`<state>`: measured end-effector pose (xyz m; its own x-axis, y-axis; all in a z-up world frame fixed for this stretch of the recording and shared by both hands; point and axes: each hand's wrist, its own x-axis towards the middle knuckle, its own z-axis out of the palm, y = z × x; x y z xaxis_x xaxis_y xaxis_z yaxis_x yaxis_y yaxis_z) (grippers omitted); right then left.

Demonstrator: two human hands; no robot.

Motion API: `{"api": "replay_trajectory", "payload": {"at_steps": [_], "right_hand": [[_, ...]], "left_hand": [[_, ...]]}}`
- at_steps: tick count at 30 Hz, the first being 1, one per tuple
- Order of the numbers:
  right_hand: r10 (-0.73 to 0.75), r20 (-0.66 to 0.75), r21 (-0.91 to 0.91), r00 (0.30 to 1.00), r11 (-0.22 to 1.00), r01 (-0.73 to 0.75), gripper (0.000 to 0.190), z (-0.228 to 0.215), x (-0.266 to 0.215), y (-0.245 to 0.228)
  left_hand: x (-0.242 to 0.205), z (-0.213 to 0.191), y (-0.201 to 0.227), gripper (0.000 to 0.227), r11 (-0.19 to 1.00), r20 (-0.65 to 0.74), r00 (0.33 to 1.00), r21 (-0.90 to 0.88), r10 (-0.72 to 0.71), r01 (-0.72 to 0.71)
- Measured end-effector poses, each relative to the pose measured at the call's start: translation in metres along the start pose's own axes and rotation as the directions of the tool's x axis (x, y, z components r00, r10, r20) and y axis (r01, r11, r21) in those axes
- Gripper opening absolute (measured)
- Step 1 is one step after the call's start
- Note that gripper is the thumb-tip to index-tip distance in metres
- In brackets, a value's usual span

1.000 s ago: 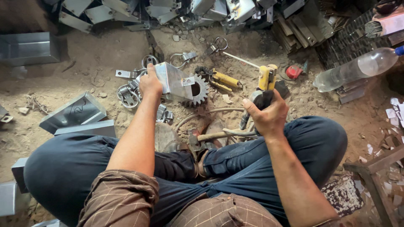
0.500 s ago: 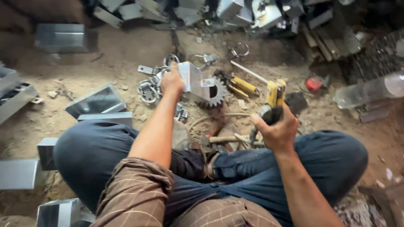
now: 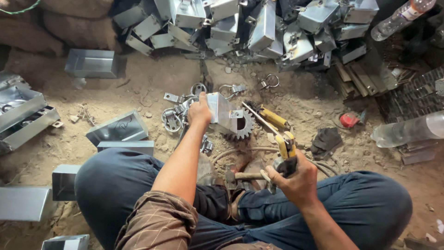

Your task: The person sits on the ground and uses a handheld welding torch to attach metal brackets to a rectangular metal box. They position the brackets, weld them in place, and repeat the process for multiple brackets on the same box.

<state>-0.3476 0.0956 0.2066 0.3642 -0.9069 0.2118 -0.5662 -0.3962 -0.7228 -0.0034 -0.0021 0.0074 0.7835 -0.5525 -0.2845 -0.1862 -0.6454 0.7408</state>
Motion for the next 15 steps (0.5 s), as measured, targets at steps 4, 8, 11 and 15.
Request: {"api": "replay_trajectory", "payload": {"at_steps": [4, 8, 11, 15], "right_hand": [[0.021, 0.021, 0.023, 1.0, 1.0, -0.022, 0.037, 0.001, 0.0, -0.002], [0.001, 0.05, 0.041, 0.999, 0.999, -0.003, 0.04, 0.004, 0.002, -0.003], [-0.004, 0.066, 0.07, 0.998, 0.998, 0.0, 0.041, 0.006, 0.004, 0.001], [0.012, 0.097, 0.047, 0.995, 0.999, -0.016, 0.039, 0.014, 0.004, 0.008]], "left_hand": [[0.001, 0.003, -0.003, 0.088, 0.999, -0.005, 1.0, -0.009, 0.031, -0.031], [0.002, 0.003, -0.003, 0.088, 1.0, -0.004, 1.0, 0.016, 0.019, -0.019], [-0.001, 0.001, -0.001, 0.088, 0.999, -0.002, 0.999, 0.04, 0.036, -0.036], [-0.005, -0.005, 0.002, 0.088, 0.998, 0.008, 0.999, 0.048, 0.048, -0.049]]}}
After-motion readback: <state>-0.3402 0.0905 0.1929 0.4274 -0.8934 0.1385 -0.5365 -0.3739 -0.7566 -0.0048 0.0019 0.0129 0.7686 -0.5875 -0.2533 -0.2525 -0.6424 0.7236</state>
